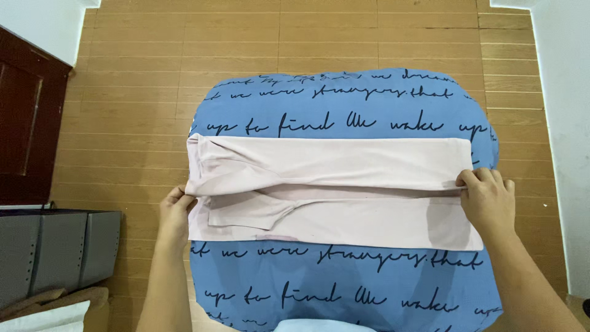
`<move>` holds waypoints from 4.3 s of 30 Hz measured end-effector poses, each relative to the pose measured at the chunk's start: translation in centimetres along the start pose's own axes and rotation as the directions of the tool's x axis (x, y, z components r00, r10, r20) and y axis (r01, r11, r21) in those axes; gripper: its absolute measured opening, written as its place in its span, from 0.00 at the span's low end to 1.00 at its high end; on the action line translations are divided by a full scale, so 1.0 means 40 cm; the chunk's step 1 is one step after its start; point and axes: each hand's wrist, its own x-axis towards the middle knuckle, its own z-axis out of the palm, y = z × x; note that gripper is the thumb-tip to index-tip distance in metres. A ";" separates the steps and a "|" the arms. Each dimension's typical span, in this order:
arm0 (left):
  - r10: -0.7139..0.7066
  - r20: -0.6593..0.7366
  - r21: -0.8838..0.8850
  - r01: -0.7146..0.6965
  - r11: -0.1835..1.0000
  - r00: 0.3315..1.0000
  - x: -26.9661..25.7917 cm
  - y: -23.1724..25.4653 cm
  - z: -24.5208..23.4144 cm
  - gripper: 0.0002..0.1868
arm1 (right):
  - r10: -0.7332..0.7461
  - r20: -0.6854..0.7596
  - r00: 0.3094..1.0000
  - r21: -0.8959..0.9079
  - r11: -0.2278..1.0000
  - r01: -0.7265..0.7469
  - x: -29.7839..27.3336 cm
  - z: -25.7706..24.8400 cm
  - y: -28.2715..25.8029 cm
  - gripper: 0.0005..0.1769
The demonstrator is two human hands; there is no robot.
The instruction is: The person folds a pink shirt and a white shirt on a blue patterned surface and places them into a suitcase.
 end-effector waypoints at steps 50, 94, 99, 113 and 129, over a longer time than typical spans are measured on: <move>0.251 0.039 0.155 -0.254 0.955 0.967 0.579 -0.099 -0.041 0.13 | -0.671 0.129 0.730 0.637 0.621 0.457 0.054 -0.198 -1.078 0.08; 0.051 0.251 0.519 -0.179 0.836 0.967 0.208 0.047 0.126 0.15 | -0.066 -0.030 0.997 0.716 0.695 0.067 0.325 -0.201 -0.974 0.15; 0.114 0.082 0.432 -0.138 0.891 0.990 0.201 0.067 0.099 0.14 | -0.051 0.529 0.847 0.438 0.872 -0.221 0.207 -0.119 -0.890 0.23; -0.080 0.131 0.463 0.011 0.886 0.988 0.028 -0.090 0.026 0.27 | -0.318 0.477 0.820 0.627 0.776 -0.064 0.024 -0.161 -0.917 0.11; 0.417 0.368 0.733 -0.535 0.419 0.831 -0.093 0.061 0.251 0.19 | -0.096 0.516 0.851 0.282 0.957 -0.062 0.045 -0.128 -0.722 0.21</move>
